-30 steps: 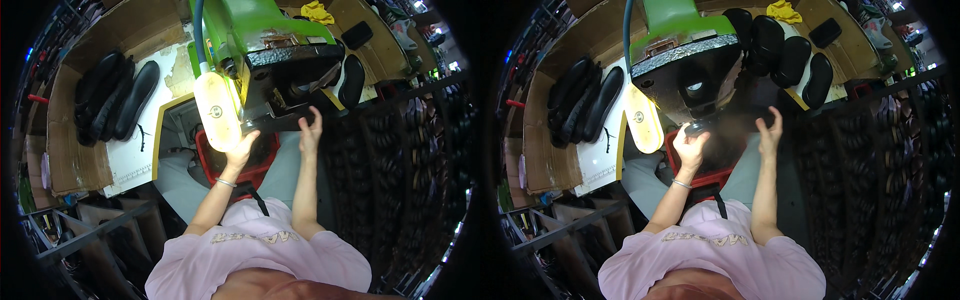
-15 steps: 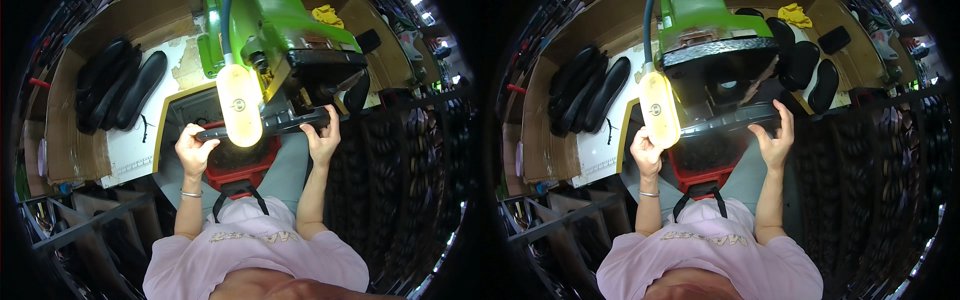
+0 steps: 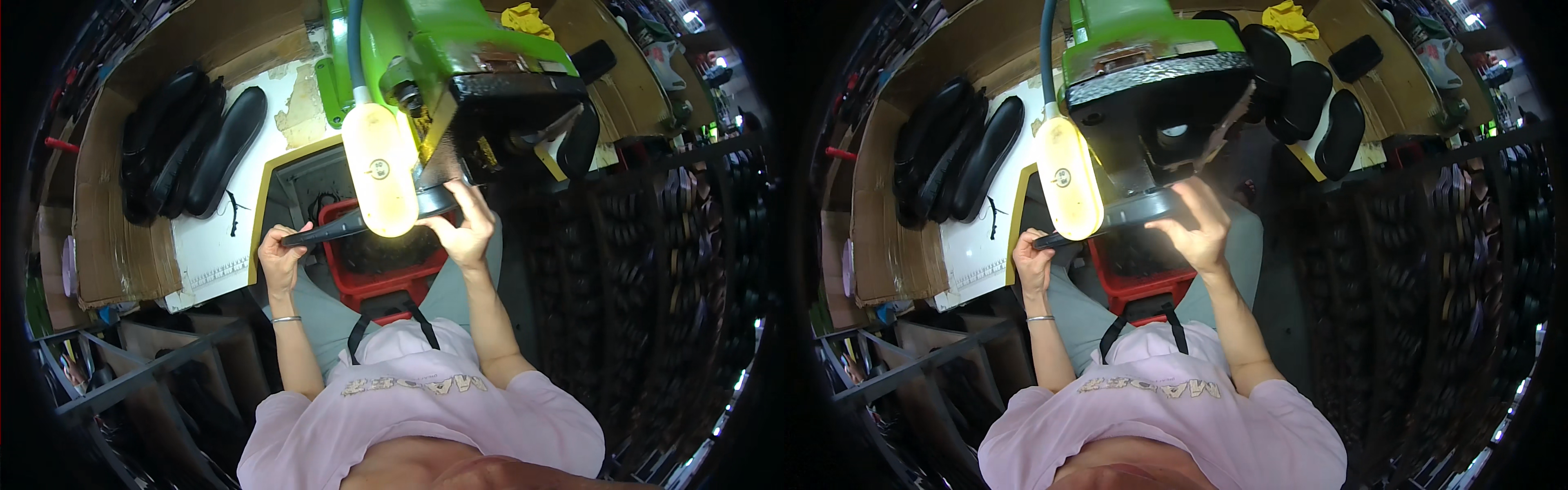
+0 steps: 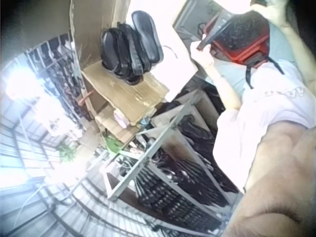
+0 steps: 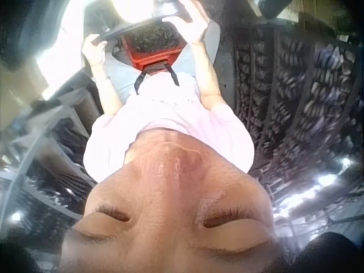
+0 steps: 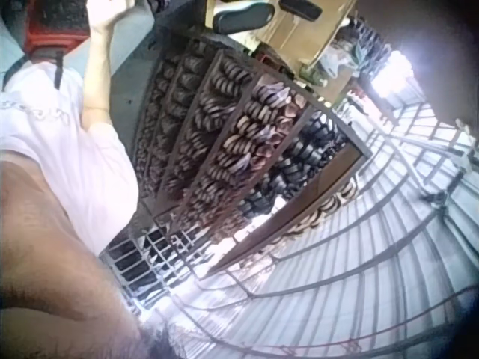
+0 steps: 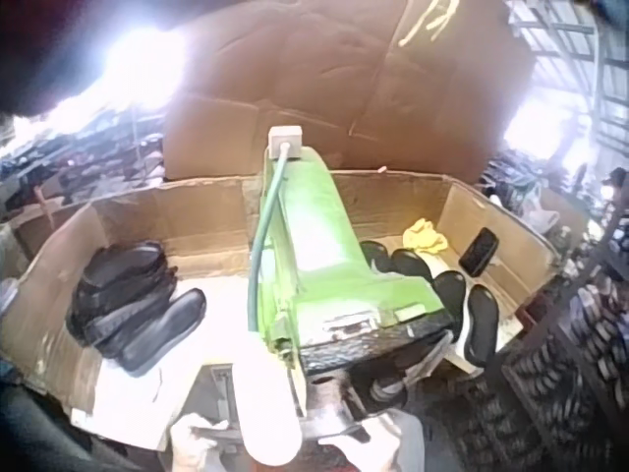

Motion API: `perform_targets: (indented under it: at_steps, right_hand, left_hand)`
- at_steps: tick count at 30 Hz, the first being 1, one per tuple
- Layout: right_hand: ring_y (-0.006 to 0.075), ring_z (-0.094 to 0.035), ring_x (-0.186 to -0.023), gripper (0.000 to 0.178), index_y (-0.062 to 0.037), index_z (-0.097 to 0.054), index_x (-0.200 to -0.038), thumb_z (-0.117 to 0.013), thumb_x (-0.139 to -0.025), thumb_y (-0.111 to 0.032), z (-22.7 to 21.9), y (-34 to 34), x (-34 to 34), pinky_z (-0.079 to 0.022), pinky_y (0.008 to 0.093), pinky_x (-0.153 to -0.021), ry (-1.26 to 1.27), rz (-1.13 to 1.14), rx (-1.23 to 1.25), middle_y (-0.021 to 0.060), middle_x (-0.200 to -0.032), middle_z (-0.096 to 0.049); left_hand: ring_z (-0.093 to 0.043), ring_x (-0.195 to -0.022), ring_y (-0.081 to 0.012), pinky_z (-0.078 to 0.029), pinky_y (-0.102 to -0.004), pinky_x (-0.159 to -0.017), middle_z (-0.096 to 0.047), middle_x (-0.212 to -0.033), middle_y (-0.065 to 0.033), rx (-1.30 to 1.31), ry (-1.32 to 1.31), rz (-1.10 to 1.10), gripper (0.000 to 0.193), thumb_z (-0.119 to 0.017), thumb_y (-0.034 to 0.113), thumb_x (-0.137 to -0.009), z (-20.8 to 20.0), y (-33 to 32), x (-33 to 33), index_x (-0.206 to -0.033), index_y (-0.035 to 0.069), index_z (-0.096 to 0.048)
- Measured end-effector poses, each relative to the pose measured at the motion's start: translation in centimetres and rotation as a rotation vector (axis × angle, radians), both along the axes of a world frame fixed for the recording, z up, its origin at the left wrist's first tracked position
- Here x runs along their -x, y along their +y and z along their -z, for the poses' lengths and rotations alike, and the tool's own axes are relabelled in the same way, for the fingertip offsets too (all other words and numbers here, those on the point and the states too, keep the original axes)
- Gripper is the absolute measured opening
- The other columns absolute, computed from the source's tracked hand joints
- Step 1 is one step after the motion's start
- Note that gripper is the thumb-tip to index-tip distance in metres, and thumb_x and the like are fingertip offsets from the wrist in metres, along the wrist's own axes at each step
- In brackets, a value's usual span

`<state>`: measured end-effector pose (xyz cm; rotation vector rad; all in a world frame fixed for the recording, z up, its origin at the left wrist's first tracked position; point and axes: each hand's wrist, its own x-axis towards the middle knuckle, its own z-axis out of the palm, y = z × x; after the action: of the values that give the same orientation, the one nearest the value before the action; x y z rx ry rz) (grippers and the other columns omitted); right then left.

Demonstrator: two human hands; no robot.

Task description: The person uses a green grinding machine to smooth the bottom of black shoe soles. They pick up soles from a nearby surface, press them against the rotating wheel, and place the finished items back down. The person also briefly empties a red bin of debris onto the floor.

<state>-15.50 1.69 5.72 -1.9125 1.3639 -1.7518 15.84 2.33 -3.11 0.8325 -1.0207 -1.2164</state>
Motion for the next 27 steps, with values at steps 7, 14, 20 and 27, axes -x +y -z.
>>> perform_targets:
  at_steps: [7,14,20,27]
  right_hand:
    - [0.0298,-0.066,-0.089,0.063,0.0011,-0.064,-0.108,-0.091,-0.055,-0.018,0.5,-0.7,-0.1,-0.054,0.0370,-0.078,0.095,-0.007,0.108,0.0164,-0.102,-0.067]
    - [0.0218,-0.062,-0.107,0.057,0.0021,-0.061,-0.122,-0.083,-0.071,-0.012,8.8,-1.5,1.6,-0.049,0.0333,-0.093,-0.560,-0.267,-0.343,0.0131,-0.115,-0.065]
    - [0.0187,-0.057,-0.114,0.044,-0.0066,-0.055,-0.126,-0.070,-0.085,-0.012,20.1,0.6,5.6,-0.044,0.0336,-0.099,-1.234,-0.380,-0.538,0.0073,-0.123,-0.060]
    - [0.0122,-0.056,-0.089,0.039,-0.0018,-0.061,-0.104,-0.081,-0.072,0.003,6.7,0.6,11.7,-0.047,0.0263,-0.082,-0.603,0.242,-0.172,0.0033,-0.098,-0.060]
  left_hand:
    - [-0.066,-0.090,-0.0228,-0.049,-0.0335,-0.090,-0.067,-0.094,-0.0138,0.326,-0.935,-0.040,0.044,-0.082,0.007,-0.070,-5.2,-2.3,10.7,-0.107,-0.002,-0.062]
    - [-0.063,-0.094,-0.0180,-0.050,-0.0328,-0.086,-0.065,-0.099,-0.0074,0.150,-0.229,-0.054,0.045,-0.083,0.008,-0.071,-1.7,-1.9,16.4,-0.108,0.001,-0.058]
    - [-0.061,-0.096,-0.0164,-0.047,-0.0319,-0.088,-0.064,-0.102,-0.0054,0.007,0.138,-0.064,0.051,-0.086,0.023,-0.074,0.4,-1.0,20.2,-0.110,0.000,-0.058]
    - [-0.060,-0.094,-0.0145,-0.049,-0.0297,-0.086,-0.063,-0.101,-0.0044,0.053,0.061,-0.071,0.060,-0.090,0.021,-0.069,0.1,-1.0,18.5,-0.113,0.001,-0.055]
